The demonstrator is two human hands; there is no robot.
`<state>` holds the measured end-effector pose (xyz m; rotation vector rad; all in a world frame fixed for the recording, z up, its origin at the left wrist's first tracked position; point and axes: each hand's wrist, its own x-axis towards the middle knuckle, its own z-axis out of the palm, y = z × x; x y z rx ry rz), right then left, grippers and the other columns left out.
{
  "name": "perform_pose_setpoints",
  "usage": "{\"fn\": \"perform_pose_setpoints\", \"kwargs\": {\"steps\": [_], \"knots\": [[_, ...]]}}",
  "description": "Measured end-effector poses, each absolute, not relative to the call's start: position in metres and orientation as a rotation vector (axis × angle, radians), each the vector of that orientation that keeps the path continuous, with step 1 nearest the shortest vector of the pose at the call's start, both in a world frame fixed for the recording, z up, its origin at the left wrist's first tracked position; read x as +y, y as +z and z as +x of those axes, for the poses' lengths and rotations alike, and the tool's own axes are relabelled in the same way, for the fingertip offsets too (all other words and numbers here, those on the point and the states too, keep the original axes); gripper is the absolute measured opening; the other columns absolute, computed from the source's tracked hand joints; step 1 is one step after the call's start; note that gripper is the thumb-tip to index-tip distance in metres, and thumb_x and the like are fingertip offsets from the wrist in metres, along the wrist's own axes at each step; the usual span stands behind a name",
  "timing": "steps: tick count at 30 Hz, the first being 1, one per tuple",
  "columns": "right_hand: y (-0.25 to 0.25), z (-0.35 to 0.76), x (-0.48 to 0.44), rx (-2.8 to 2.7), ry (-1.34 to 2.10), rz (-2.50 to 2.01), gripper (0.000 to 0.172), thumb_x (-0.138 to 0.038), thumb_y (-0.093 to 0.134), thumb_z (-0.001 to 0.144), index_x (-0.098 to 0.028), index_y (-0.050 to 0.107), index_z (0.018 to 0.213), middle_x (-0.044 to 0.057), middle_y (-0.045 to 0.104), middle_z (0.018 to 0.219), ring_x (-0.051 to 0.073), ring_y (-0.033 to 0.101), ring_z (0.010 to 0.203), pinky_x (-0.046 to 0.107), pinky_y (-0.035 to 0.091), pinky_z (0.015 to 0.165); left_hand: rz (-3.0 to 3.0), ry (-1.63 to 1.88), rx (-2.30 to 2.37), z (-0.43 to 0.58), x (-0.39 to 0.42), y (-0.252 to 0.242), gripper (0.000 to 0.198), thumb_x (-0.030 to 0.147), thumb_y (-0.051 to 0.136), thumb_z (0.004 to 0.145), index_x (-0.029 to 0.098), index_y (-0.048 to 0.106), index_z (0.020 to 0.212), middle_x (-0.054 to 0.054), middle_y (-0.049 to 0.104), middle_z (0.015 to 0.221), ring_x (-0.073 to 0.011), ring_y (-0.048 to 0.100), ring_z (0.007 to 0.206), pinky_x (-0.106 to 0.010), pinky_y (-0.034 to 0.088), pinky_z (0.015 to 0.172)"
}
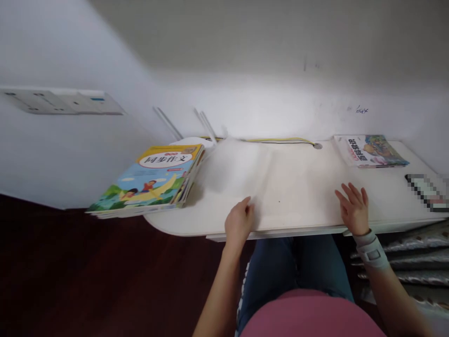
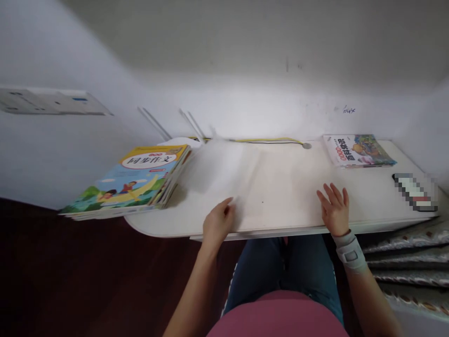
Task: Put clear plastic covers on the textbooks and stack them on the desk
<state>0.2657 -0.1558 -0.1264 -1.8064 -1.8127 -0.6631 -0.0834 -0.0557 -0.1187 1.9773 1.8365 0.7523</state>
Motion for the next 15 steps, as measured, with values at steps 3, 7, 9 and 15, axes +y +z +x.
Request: {"fn": "perform_pose_setpoints", "kwargs": {"steps": [3, 7, 9, 15], "knots": [[-0.145, 0.276, -0.163, -2.002, -0.429, -1.974, 0.038, -0.021, 0.041, 0.092, -0.025, 0.059, 0.125, 0.008, 0.057, 0.135, 0.025, 0.045, 0.131, 0.052, 0.031, 0.107, 2.236, 0.515, 1.961, -0.077, -0.059, -0.122, 0.038, 0.026, 0.041, 0.089, 0.014, 0.063, 0.117, -0.013, 0.068, 0.095, -0.0274, 0.063, 0.094, -0.038, 0.046, 0.079], [-0.150, 0.287, -0.163, -2.195, -0.234, -2.044, 0.050, -0.042, 0.045, 0.091, -0.024, 0.047, 0.138, 0.009, 0.047, 0.144, 0.029, 0.040, 0.134, 0.053, 0.035, 0.104, 2.289, 0.389, 2.055, -0.074, -0.059, -0.119, 0.037, 0.026, 0.040, 0.090, 0.014, 0.062, 0.118, -0.013, 0.067, 0.096, -0.0284, 0.061, 0.096, -0.039, 0.045, 0.078], [-0.146, 0.287, -0.162, -2.233, -0.236, -2.061, 0.052, -0.047, 0.046, 0.090, -0.025, 0.048, 0.137, 0.009, 0.045, 0.146, 0.030, 0.039, 0.134, 0.054, 0.036, 0.103, 2.288, 0.389, 2.061, -0.074, -0.059, -0.119, 0.036, 0.027, 0.042, 0.090, 0.015, 0.061, 0.118, -0.013, 0.067, 0.095, -0.0280, 0.061, 0.097, -0.039, 0.045, 0.079], [-0.134, 0.286, -0.147, -2.127, -0.353, -2.053, 0.042, -0.042, 0.040, 0.094, -0.019, 0.057, 0.125, 0.014, 0.053, 0.138, 0.028, 0.051, 0.123, 0.049, 0.040, 0.100, 2.343, 0.691, 1.895, -0.098, -0.047, -0.092, 0.038, 0.033, 0.043, 0.091, 0.014, 0.060, 0.120, -0.011, 0.066, 0.091, -0.0241, 0.062, 0.089, -0.036, 0.047, 0.081]]}}
